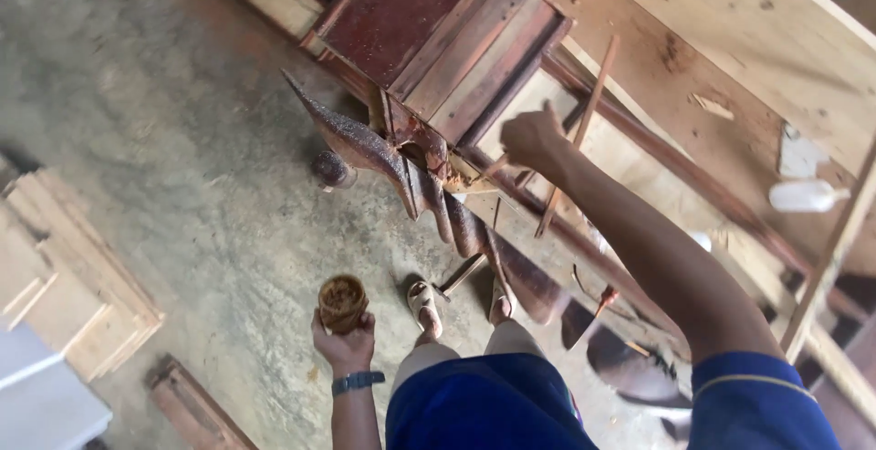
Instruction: The person stirs a yellowish substance in a small container using a wooden stick. They then walk across the workshop and apply the substance to the joints of a wooden furniture frame using the stick.
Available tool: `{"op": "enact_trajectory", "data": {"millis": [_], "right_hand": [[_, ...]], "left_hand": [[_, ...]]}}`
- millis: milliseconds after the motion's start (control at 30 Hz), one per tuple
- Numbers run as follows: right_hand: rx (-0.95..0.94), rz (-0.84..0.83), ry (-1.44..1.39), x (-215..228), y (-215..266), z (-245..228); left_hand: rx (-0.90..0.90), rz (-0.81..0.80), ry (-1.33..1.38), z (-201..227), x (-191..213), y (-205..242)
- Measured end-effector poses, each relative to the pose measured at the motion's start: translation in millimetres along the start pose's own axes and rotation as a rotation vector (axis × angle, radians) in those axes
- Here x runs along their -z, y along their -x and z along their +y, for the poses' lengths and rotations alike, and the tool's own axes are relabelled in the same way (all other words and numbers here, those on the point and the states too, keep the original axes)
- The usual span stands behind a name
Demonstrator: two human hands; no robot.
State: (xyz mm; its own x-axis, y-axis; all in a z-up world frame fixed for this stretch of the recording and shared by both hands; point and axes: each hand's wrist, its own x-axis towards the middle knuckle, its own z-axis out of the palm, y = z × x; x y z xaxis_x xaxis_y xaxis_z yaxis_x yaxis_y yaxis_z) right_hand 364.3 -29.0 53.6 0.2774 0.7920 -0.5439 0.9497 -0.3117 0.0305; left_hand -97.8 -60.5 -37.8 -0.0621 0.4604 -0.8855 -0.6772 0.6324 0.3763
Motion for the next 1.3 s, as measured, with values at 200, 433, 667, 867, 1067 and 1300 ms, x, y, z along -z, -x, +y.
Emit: {"op": "enact_trajectory", "data": {"millis": [200, 433, 667, 867, 1067, 1300], "right_hand": [[0.34, 0.143, 0.325, 24.6, -62.4, -8.6], [0.55, 0.164, 0.255, 17.1, -96.6, -7.0], [0.467, 0.119, 0.084, 14.7, -80.3, -1.7], [0.406, 0.118, -0.068, 14.6, -68.3, 6.0], [0.411, 0.196, -0.028, 61.3, -53.8, 14.0], [0.522, 0.07, 0.187, 46.3, -53.5, 2.8]], "left_hand": [[-0.077, 0.129, 0.141, -58.4, 53.9, 28.0], [-0.111, 0.311, 0.105, -105.0, 81.6, 63.6], [-0.124, 0.302, 0.146, -119.1, 76.6, 68.4], [-0.099, 0.295, 0.128, -134.6, 81.3, 70.2], [-0.089, 0.332, 0.154, -138.2, 89.0, 70.6], [-0.09, 0.337, 0.158, -144.4, 100.8, 61.6]]}}
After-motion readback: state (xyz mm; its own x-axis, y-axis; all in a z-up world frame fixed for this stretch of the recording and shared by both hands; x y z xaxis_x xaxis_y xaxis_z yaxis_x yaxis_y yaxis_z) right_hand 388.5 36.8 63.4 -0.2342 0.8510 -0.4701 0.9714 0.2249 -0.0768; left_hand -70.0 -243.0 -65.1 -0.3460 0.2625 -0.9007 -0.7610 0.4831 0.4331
